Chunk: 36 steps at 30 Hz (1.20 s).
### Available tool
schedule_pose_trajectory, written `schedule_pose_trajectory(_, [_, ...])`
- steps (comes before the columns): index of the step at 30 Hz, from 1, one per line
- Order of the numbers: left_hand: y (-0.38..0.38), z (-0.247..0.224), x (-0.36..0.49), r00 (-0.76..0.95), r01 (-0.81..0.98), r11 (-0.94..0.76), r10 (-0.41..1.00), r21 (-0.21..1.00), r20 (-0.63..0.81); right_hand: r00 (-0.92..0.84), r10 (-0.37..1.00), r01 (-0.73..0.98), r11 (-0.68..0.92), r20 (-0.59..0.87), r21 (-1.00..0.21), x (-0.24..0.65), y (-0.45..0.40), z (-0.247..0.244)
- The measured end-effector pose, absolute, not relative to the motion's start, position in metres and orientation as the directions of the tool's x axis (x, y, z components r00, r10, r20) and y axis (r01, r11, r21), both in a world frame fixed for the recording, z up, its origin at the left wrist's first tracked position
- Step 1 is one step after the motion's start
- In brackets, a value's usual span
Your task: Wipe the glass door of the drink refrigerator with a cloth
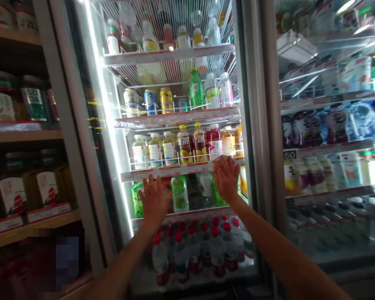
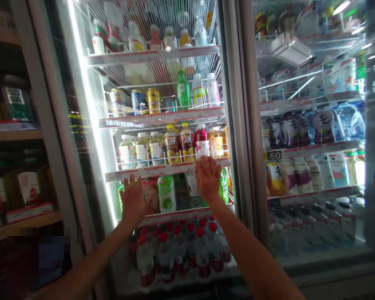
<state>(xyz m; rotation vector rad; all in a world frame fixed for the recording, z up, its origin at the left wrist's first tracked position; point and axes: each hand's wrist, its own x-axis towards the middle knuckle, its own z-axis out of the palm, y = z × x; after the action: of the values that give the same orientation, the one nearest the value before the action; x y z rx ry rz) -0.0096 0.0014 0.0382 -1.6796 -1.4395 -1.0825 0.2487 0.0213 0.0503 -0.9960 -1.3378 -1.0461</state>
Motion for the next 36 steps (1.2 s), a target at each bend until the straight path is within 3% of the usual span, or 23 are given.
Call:
schedule_pose_trajectory(2, [0.002,0.037,-0.008,0.047,0.984,-0.176,0.434,0.034,0.899,0.158,-0.067,0.964,0.227,0.985,-0.139,0.268,0.025,0.055])
schedule_pose_trajectory(4, [0.002,0.037,-0.006,0.032,0.984,-0.171,0.437,0.049,0.899,0.203,-0.088,0.956,0.232,0.975,-0.178,0.264,0.027,0.058])
schedule_pose_trajectory(6, [0.002,0.037,-0.005,0.02,0.985,-0.162,0.445,0.059,0.895,0.106,-0.066,0.962,0.261,0.992,-0.085,0.24,0.025,0.055])
schedule_pose_trajectory(10, [0.001,0.038,-0.005,0.024,0.986,-0.156,0.46,0.055,0.887,-0.231,0.022,0.914,0.347,0.973,0.21,0.187,0.016,0.04])
schedule_pose_trajectory(13, [0.0,0.037,-0.005,0.017,0.986,-0.154,0.454,0.06,0.891,-0.322,0.018,0.883,0.366,0.947,0.293,0.195,0.015,0.033])
schedule_pose_trajectory(15, [-0.001,0.034,-0.004,0.014,0.986,-0.156,0.448,0.063,0.894,-0.207,-0.007,0.922,0.333,0.978,0.197,0.222,0.017,0.035])
schedule_pose_trajectory(18, [-0.001,0.031,-0.001,0.007,0.984,-0.164,0.448,0.075,0.894,0.057,-0.064,0.965,0.259,0.996,-0.039,0.258,0.022,0.042])
schedule_pose_trajectory(20, [-0.002,0.03,0.002,0.002,0.982,-0.168,0.451,0.083,0.893,0.122,-0.079,0.964,0.247,0.989,-0.099,0.256,0.022,0.043])
schedule_pose_trajectory(22, [-0.002,0.029,0.004,-0.006,0.982,-0.167,0.447,0.09,0.894,0.048,-0.04,0.962,0.272,0.998,-0.035,0.234,0.02,0.038])
schedule_pose_trajectory(25, [-0.004,0.027,0.003,0.003,0.981,-0.174,0.439,0.082,0.898,-0.236,0.034,0.913,0.35,0.971,0.21,0.194,0.015,0.023])
schedule_pose_trajectory(27, [-0.004,0.023,0.001,0.028,0.98,-0.187,0.444,0.061,0.895,-0.348,0.054,0.874,0.379,0.936,0.303,0.19,0.014,0.017])
schedule_pose_trajectory(29, [-0.005,0.018,-0.001,0.056,0.979,-0.199,0.451,0.039,0.891,-0.281,0.045,0.905,0.343,0.959,0.249,0.213,0.015,0.016])
schedule_pose_trajectory(33, [-0.003,0.007,0.002,0.063,0.98,-0.197,0.453,0.031,0.889,0.089,-0.048,0.978,0.193,0.995,-0.079,0.283,0.019,0.027])
schedule_pose_trajectory(36, [-0.003,0.003,0.006,0.038,0.984,-0.173,0.442,0.044,0.896,0.112,-0.054,0.978,0.183,0.992,-0.101,0.283,0.018,0.029])
